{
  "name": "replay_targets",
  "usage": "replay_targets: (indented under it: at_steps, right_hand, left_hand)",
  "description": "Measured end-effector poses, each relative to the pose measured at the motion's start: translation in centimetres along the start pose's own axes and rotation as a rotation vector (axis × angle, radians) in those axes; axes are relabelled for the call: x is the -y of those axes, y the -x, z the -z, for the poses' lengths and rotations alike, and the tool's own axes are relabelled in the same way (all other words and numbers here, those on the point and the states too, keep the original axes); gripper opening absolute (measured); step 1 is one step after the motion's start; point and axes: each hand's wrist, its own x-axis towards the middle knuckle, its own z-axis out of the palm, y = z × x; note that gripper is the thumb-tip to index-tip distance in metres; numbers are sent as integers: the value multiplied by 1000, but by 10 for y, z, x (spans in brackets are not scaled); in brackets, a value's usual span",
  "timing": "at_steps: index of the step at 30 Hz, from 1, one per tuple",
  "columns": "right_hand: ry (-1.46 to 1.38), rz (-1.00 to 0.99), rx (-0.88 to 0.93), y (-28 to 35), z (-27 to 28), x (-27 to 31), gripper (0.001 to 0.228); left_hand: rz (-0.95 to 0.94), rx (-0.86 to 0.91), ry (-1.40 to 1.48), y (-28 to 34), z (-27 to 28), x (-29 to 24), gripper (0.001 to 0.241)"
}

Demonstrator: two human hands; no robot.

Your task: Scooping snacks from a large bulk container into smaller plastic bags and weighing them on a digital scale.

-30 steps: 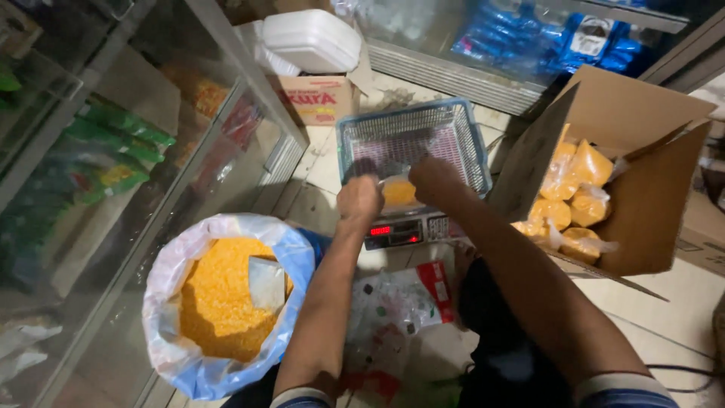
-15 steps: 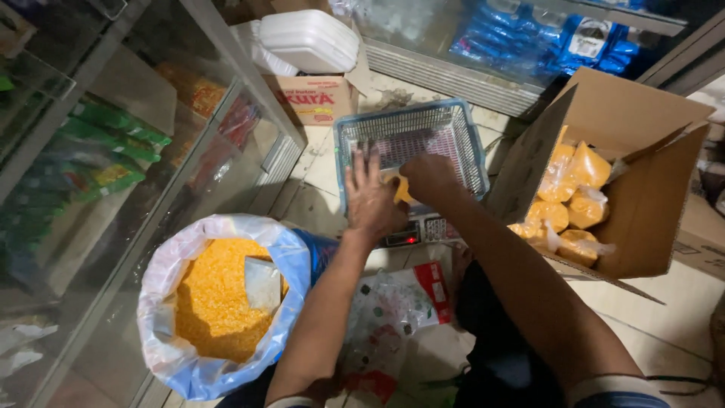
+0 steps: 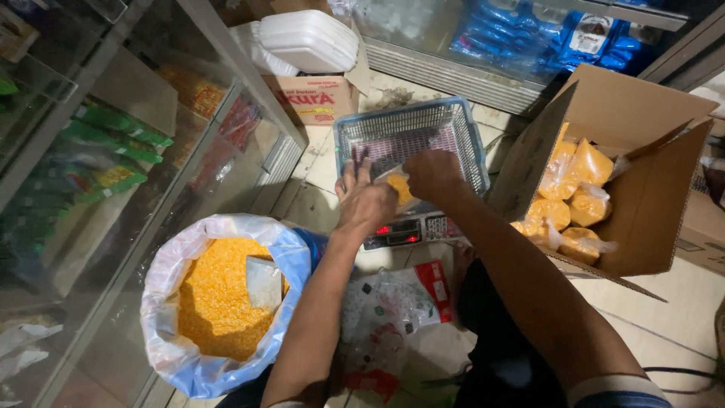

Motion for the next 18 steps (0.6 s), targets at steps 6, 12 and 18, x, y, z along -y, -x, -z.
replay_targets:
  at_steps: [6, 12, 18]
  right_hand:
    - [42, 31, -24, -1, -13, 2, 19]
    - [-1, 31, 177, 5, 12, -6, 27]
    - [-115, 42, -238, 17, 8, -11, 33]
  left_hand:
    - [110, -101, -53, -32, -31, 17, 38]
    - [47, -385, 63, 6, -4, 32, 29]
    - [-55, -842, 180, 94, 46, 98, 21]
